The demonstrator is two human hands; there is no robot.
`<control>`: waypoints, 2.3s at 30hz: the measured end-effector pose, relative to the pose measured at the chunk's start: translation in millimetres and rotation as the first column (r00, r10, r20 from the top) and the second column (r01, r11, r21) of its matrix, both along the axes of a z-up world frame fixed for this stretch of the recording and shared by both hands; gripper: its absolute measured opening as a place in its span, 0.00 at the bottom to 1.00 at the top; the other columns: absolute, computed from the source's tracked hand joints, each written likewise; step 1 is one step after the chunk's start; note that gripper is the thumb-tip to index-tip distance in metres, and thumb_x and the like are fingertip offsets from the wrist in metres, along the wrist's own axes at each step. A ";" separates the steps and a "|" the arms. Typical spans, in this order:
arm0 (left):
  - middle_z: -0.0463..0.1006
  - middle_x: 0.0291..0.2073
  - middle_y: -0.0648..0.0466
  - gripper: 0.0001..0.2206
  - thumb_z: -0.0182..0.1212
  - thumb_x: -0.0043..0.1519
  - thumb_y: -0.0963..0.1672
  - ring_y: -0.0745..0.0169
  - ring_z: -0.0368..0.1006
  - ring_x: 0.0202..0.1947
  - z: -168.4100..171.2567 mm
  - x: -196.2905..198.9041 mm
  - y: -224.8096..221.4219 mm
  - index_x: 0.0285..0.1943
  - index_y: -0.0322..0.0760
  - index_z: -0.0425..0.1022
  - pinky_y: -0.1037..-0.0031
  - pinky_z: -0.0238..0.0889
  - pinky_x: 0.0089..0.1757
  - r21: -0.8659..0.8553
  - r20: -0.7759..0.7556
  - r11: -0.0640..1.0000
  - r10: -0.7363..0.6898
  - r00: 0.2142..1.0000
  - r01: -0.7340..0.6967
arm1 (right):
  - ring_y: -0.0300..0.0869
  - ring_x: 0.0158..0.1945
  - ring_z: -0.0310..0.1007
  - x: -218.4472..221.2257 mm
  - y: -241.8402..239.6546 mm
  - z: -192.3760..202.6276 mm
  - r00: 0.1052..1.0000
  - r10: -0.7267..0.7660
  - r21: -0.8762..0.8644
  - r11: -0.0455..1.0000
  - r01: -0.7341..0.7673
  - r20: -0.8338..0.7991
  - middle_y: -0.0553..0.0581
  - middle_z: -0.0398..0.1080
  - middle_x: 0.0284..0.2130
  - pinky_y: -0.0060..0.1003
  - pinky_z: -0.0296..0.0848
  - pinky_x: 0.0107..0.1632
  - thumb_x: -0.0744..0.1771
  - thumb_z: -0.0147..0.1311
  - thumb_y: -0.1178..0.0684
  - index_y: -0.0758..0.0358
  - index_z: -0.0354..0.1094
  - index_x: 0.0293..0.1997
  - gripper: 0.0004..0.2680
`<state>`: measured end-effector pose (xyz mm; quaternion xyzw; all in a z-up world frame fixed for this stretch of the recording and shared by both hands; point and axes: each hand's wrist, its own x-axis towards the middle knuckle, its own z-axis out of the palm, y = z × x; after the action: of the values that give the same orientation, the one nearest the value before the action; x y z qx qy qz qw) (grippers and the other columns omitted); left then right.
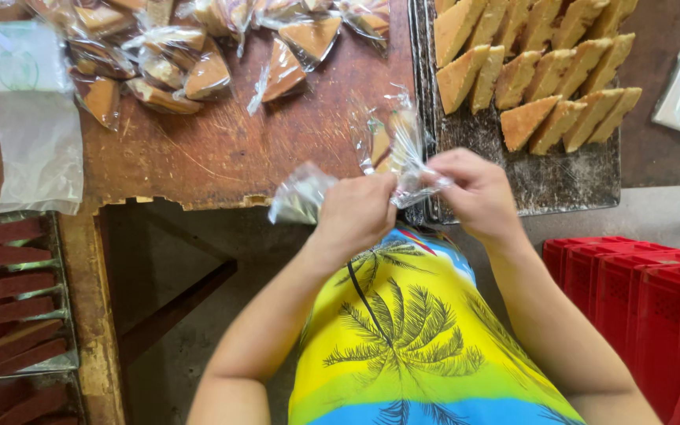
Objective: The person picks up triangular bread slices from a metal tray, inserts them into plastic bags by hand, and places the bagged items onto a wooden table.
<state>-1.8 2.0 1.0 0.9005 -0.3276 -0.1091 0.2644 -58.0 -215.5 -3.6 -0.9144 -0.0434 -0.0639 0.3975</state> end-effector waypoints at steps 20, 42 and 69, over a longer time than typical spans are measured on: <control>0.81 0.38 0.53 0.04 0.67 0.66 0.38 0.69 0.75 0.40 -11.8 -8.7 16.5 0.44 0.26 0.79 0.76 0.68 0.44 -0.605 -0.791 0.542 -0.495 0.360 -0.584 | 0.40 0.43 0.78 2.2 -12.6 49.5 0.815 0.549 0.638 0.699 -0.325 -0.187 0.56 0.77 0.39 0.34 0.76 0.48 0.66 0.62 0.57 0.66 0.76 0.39 0.04; 0.77 0.36 0.45 0.09 0.70 0.51 0.40 0.45 0.76 0.39 -21.0 -34.9 -2.0 0.38 0.35 0.76 0.63 0.69 0.40 -0.320 -0.400 0.911 0.118 0.909 -0.259 | 0.42 0.37 0.69 -6.8 29.9 -10.1 0.991 0.131 -0.155 0.979 -0.133 -0.027 0.50 0.68 0.29 0.36 0.69 0.41 0.66 0.61 0.51 0.58 0.72 0.37 0.05; 0.81 0.43 0.50 0.08 0.66 0.61 0.39 0.67 0.80 0.44 15.7 -13.6 11.6 0.48 0.37 0.76 0.77 0.73 0.47 -0.575 -0.816 0.254 -0.110 0.568 -0.778 | 0.38 0.39 0.74 0.0 66.0 14.5 0.999 0.032 0.315 0.949 -0.026 -0.016 0.55 0.74 0.36 0.34 0.72 0.43 0.72 0.51 0.53 0.68 0.72 0.42 0.08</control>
<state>-15.3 13.6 16.7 0.5058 0.0384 -0.1835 0.8420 -58.1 -149.5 10.9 -0.8393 -0.0419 -0.0546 0.5393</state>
